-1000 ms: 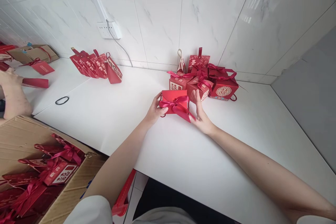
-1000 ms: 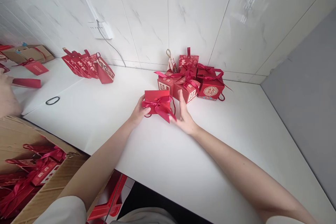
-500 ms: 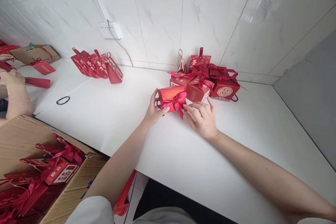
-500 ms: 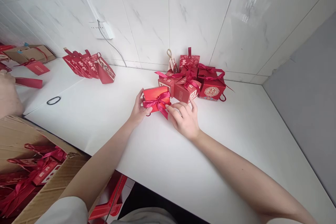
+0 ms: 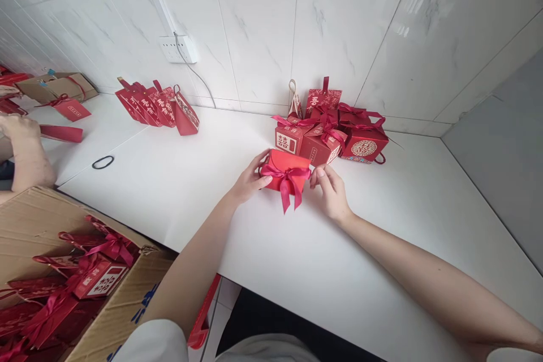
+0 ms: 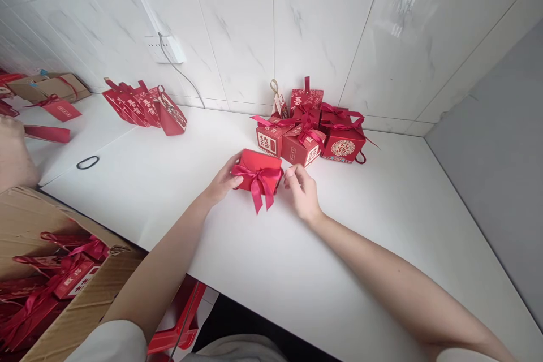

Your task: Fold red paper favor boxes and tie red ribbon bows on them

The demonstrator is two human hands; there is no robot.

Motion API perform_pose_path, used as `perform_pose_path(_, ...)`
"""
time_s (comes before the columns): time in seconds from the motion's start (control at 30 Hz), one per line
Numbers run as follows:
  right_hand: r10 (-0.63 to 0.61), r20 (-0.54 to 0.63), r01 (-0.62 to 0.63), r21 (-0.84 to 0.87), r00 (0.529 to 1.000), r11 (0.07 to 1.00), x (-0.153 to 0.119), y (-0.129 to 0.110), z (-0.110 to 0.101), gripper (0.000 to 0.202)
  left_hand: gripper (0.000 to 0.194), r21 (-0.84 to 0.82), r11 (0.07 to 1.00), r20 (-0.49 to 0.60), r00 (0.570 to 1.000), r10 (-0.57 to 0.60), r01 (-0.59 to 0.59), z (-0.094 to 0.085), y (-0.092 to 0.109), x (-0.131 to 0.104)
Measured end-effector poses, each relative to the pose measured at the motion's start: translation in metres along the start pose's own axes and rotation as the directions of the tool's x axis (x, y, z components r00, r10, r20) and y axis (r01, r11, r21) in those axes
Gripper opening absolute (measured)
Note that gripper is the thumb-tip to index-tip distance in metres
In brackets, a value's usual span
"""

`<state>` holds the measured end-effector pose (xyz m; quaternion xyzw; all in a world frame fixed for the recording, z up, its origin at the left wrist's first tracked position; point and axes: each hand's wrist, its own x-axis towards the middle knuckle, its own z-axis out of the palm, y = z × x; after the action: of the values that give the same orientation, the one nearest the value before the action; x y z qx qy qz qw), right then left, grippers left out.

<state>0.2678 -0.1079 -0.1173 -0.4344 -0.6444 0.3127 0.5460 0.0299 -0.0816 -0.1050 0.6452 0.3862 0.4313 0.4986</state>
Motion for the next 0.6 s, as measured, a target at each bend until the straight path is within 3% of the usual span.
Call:
perform_pose_path(0.1,0.118,0.124,-0.124,0.042,0.985,0.991,0.0,-0.001,0.0,0.044,0.057,0.086,0.995,0.035,0.998,-0.052,0.048,-0.001,0.009,-0.004)
perform_pose_path(0.2,0.14,0.132,-0.153,0.091,0.981,0.984,0.0,-0.008,0.0,0.045,0.045,0.154,0.985,0.025,0.996,-0.084,0.079,0.0,0.017,-0.009)
perform_pose_path(0.33,0.097,0.205,-0.124,0.126,0.974,0.984,0.009,-0.023,-0.009,0.045,0.058,0.206,0.943,0.042,0.96,-0.277,0.263,-0.004,0.025,-0.015)
perform_pose_path(0.4,0.123,0.355,-0.179,0.127,0.927,0.976,0.016,-0.03,-0.017,0.045,0.067,0.203,0.921,-0.085,0.943,-0.322,0.333,-0.007,0.028,-0.014)
perform_pose_path(0.47,0.141,0.454,-0.204,0.094,0.88,0.974,0.024,-0.036,-0.024,0.044,0.058,0.233,0.933,-0.292,0.935,-0.202,0.275,-0.005,0.034,-0.012)
perform_pose_path(0.5,0.13,0.445,-0.18,0.072,0.886,0.981,0.026,-0.038,-0.026,0.043,0.05,0.271,0.939,-0.364,0.926,-0.103,0.211,-0.002,0.038,-0.009)
perform_pose_path(0.53,0.106,0.408,-0.138,0.049,0.907,0.989,0.029,-0.04,-0.028,0.041,0.042,0.311,0.939,-0.392,0.92,-0.014,0.147,0.002,0.042,-0.007)
perform_pose_path(0.6,0.034,0.31,-0.035,-0.002,0.95,0.999,0.032,-0.042,-0.029,0.036,0.033,0.356,0.932,-0.314,0.948,0.047,0.072,0.014,0.053,-0.003)
